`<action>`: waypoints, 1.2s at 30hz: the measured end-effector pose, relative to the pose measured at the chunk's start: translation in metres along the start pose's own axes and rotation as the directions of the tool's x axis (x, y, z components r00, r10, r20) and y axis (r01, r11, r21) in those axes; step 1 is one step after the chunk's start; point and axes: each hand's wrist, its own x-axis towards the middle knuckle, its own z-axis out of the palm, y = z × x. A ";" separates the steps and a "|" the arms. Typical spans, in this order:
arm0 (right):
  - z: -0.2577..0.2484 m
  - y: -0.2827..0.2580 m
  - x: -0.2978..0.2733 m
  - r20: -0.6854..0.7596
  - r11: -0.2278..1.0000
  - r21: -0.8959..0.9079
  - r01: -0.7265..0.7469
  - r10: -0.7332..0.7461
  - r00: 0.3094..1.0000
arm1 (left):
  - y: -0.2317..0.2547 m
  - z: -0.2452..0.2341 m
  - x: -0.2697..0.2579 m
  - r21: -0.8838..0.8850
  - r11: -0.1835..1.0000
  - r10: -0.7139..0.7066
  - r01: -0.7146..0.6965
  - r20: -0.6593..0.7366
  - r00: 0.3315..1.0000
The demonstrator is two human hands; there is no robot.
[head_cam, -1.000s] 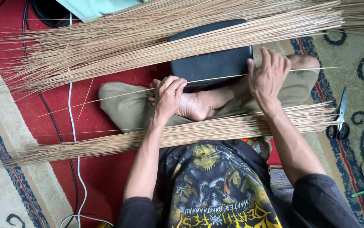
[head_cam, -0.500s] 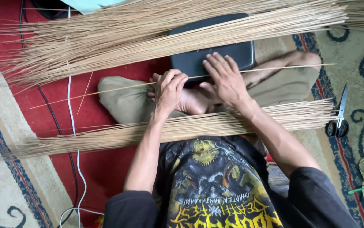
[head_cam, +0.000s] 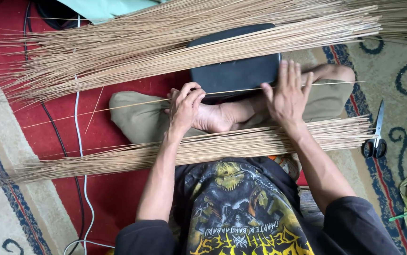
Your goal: The person sorts and aligns bundles of thin wooden sticks on the floor.
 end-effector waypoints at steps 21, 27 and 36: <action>0.022 -0.105 0.035 0.137 0.874 0.116 0.473 -0.485 0.864 | 0.003 0.002 0.002 -0.048 0.999 -0.011 0.011 -0.008 1.000; 0.013 -0.075 0.025 0.067 0.962 0.014 0.271 -0.272 0.960 | 0.003 0.001 0.001 -0.067 0.998 -0.020 0.020 0.003 1.000; 0.026 0.004 0.013 -0.165 0.968 0.025 -0.249 0.250 0.954 | 0.000 0.003 0.000 -0.065 0.998 -0.004 0.002 -0.018 1.000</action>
